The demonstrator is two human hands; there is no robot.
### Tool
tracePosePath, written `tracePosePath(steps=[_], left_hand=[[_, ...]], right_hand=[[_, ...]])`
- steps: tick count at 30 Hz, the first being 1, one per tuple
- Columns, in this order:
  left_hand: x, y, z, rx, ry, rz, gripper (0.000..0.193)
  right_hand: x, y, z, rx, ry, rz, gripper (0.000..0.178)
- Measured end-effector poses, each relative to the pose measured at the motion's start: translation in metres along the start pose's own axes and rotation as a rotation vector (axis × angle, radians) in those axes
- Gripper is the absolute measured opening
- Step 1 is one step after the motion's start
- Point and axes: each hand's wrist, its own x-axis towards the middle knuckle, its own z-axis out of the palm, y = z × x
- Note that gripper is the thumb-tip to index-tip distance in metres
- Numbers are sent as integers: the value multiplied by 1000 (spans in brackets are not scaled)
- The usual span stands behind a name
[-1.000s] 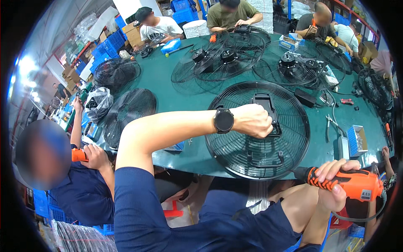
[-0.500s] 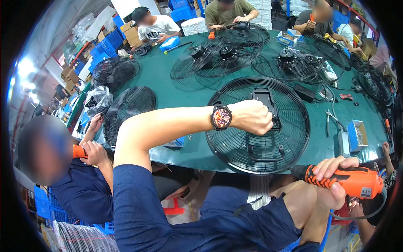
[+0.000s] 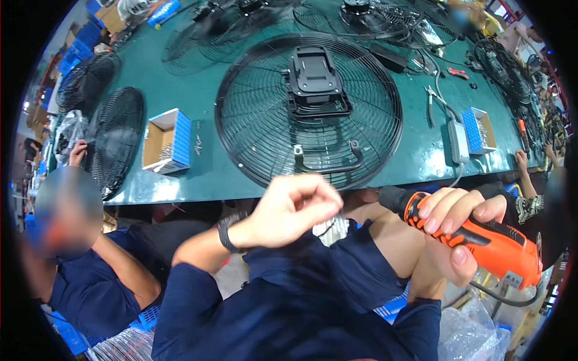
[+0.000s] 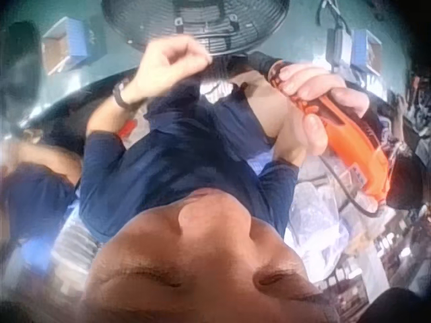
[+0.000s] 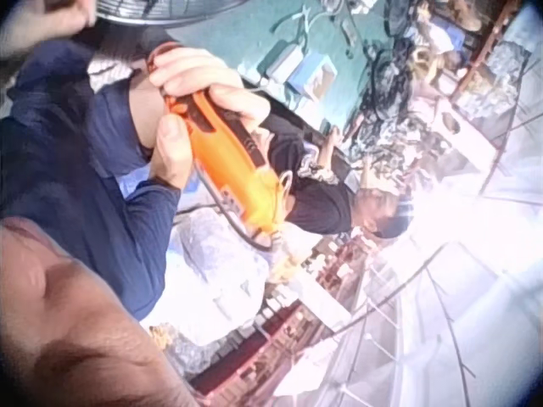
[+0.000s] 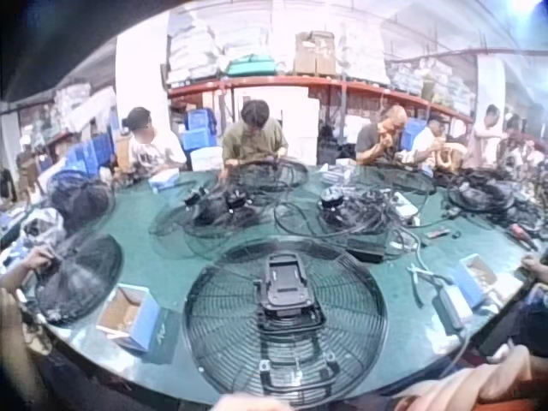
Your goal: Assembling industrial fan guards and motors using a powered screwdriver at a workshop table.
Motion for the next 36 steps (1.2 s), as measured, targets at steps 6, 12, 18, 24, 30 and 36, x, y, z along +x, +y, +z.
tracePosePath(steps=[6,12,18,24,30,36], left_hand=[[-33,-73,21,-1160,-60,-584,15],[-36,-88,30,-1344,-94,-580,17],[-32,-92,29,-1338,-122,-525,19],[-31,-91,28,-1354,-80,-517,15],[-34,-93,23,-1298,-62,-471,13],[-31,-91,17,-1361,-27,-534,13]], right_hand=[[-6,2,4,30,-51,-31,44],[-7,8,19,54,-47,44,42],[-5,9,20,53,19,113,42],[1,6,14,128,-14,170,46],[3,12,19,137,-21,218,45],[1,19,22,102,-164,191,45]])
